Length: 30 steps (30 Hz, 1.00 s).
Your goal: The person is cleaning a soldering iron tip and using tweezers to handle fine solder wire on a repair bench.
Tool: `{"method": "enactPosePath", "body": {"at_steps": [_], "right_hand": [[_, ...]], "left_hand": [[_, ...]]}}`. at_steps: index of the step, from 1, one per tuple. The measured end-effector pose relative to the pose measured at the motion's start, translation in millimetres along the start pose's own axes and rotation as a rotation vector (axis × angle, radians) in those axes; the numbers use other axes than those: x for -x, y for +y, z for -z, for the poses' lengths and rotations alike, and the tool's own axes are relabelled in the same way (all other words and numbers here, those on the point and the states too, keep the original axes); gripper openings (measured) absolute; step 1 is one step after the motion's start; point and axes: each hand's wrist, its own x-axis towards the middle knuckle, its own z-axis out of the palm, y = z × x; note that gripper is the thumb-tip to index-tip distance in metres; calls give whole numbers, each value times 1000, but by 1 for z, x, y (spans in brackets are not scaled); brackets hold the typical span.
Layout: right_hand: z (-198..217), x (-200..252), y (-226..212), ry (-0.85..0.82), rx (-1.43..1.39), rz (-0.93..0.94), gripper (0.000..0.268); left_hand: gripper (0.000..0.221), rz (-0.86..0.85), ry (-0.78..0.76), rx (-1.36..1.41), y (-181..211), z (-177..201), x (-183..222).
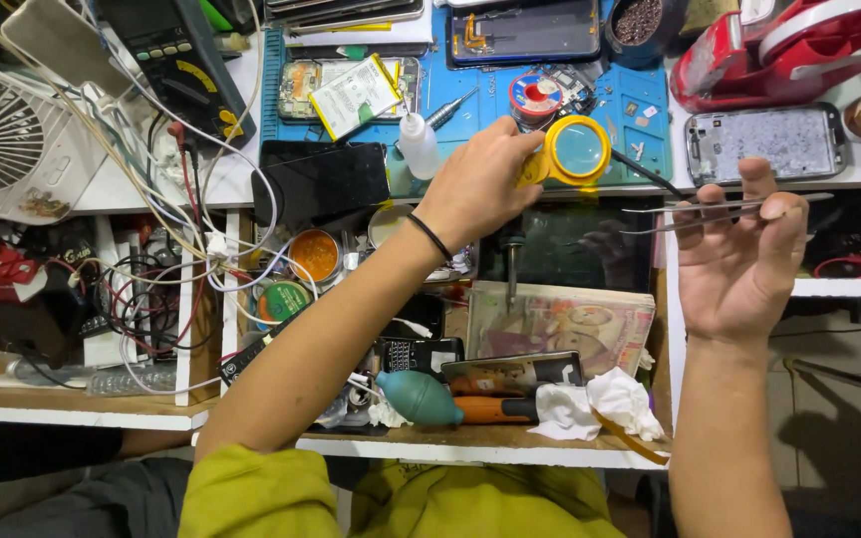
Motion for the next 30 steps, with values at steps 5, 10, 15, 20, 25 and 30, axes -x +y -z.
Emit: {"method": "enactPosePath", "body": {"at_steps": [5, 10, 15, 20, 25, 30], "right_hand": [[-2, 1, 1, 15, 19, -3, 18], [-4, 1, 1, 1, 17, -1, 18], [-1, 2, 1, -4, 6, -6, 16], [-2, 2, 0, 2, 12, -6, 17], [-2, 2, 0, 4, 22, -3, 17], [3, 4, 0, -45, -7, 4, 16]], "left_hand": [[56, -65, 96, 16, -15, -16, -17], [44, -72, 169, -40, -28, -33, -18], [44, -89, 243, -126, -23, -32, -10], [32, -76, 262, -203, -24, -41, -14], [31, -136, 345, -219, -5, -20, -4], [17, -321, 473, 111, 50, 56, 40]]}}
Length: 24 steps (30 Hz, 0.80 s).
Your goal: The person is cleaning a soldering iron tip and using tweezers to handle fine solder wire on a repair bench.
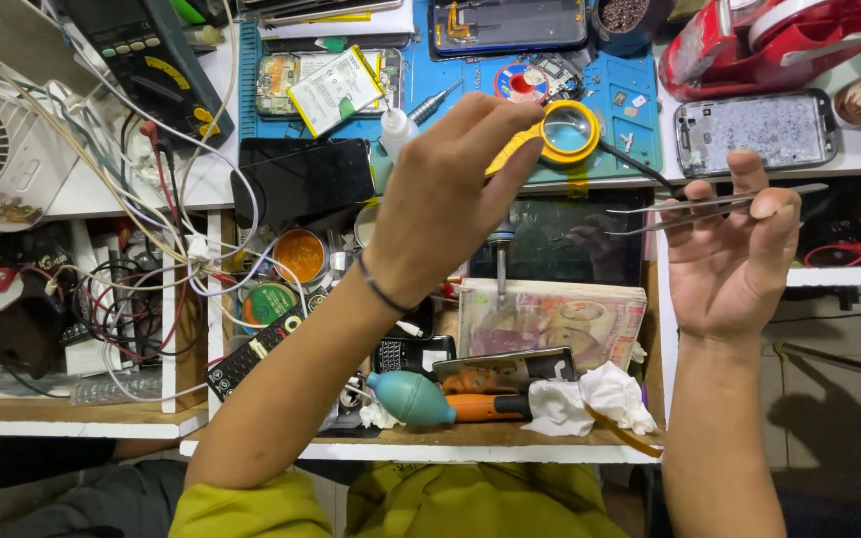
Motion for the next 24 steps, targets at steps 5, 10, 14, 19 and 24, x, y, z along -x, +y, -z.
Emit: {"method": "enactPosePath", "body": {"at_steps": [5, 10, 14, 19, 24], "right_hand": [[-27, 7, 9, -180, 28, -22, 24], [-61, 20, 11, -412, 199, -69, 19], [-75, 23, 3, -493, 391, -103, 18], [-71, 14, 8, -533, 309, -72, 22], [-121, 16, -10, -584, 342, -87, 21]], "left_hand": [[23, 262, -96, 310, 30, 33, 13], [38, 370, -387, 348, 27, 12, 35], [46, 469, -530, 598, 36, 10, 39], [47, 513, -494, 764, 33, 13, 47], [72, 512, -446, 815, 38, 40, 41]]}}
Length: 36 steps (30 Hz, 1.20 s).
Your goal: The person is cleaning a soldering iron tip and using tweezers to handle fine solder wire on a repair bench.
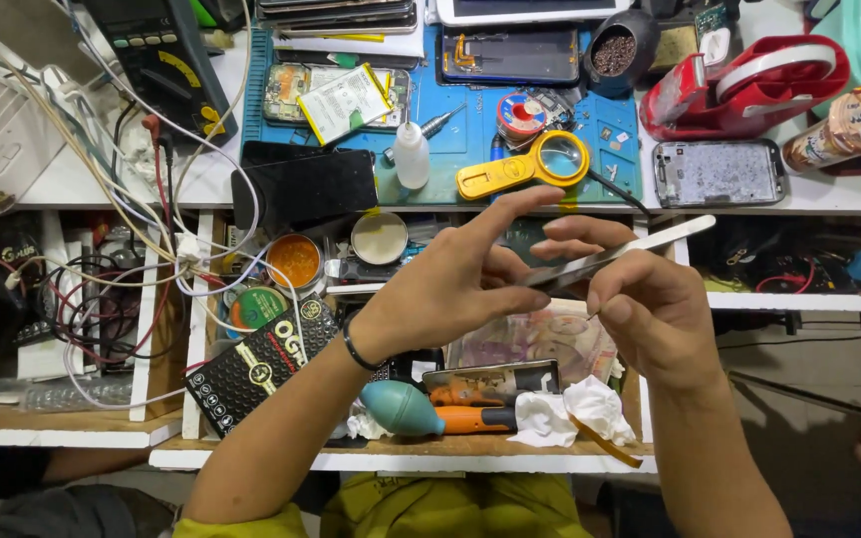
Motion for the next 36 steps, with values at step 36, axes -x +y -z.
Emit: {"method": "enactPosePath", "body": {"at_steps": [36], "right_hand": [[49, 19, 64, 495, 509, -97, 8]], "left_hand": [[46, -502, 879, -199, -24, 54, 160]]}}
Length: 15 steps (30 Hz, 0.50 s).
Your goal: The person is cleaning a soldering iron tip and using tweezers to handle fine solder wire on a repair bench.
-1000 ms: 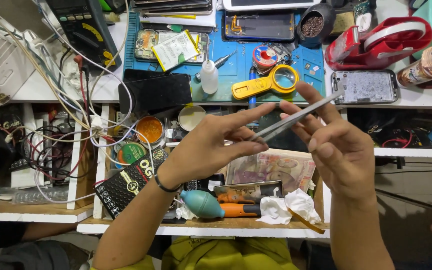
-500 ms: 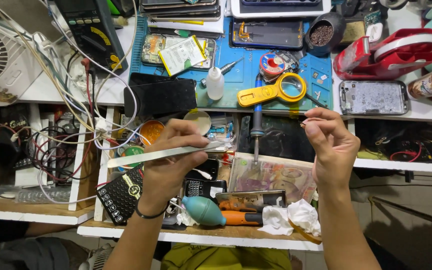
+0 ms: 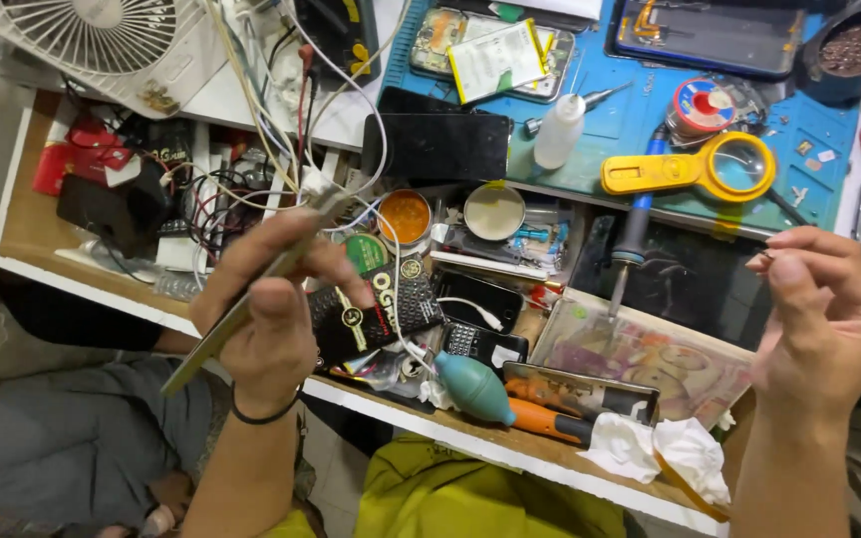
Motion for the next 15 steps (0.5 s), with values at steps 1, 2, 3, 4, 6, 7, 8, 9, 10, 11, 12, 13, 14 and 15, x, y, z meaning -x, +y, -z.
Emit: {"method": "enactPosePath", "body": {"at_steps": [1, 2, 3, 4, 6, 7, 8, 9, 10, 11, 12, 13, 14, 15], "right_hand": [[2, -1, -1, -33, 26, 12, 9], [5, -1, -3, -60, 57, 25, 10], [-3, -5, -11, -57, 59, 24, 10], [-6, -5, -20, -73, 63, 29, 9], [-10, -6, -30, -77, 79, 30, 9], [-12, -6, -30, -83, 106, 18, 9], [-14, -9, -31, -95, 130, 11, 9], [-18, -8, -28, -89, 138, 12, 9], [-23, -6, -25, -85, 110, -19, 9], [-26, -5, -21, -79, 81, -50, 10], [-24, -2, -19, -70, 91, -64, 10], [-22, 1, -18, -77, 134, -60, 11], [-21, -1, -15, -87, 172, -42, 12], [-19, -1, -15, -80, 177, -42, 12]], "left_hand": [[50, 25, 60, -54, 0, 4, -1], [54, 49, 116, -102, -1, 7, -3], [54, 51, 114, -100, 0, 11, -2], [57, 89, 65, -111, -3, 13, -2], [60, 129, 6, -110, -13, 13, 1], [59, 215, 14, -26, -19, 14, 4], [58, 297, 28, 54, -25, 14, 8], [58, 297, 24, 63, -31, 12, 10], [54, 446, 132, 102, -38, 9, 11], [51, 594, 242, 139, -46, 6, 13], [51, 610, 231, 144, -55, 10, 19], [45, 656, 315, 233, -63, 14, 24], [41, 686, 402, 322, -73, 17, 27], [41, 688, 395, 326, -81, 19, 29]]}}
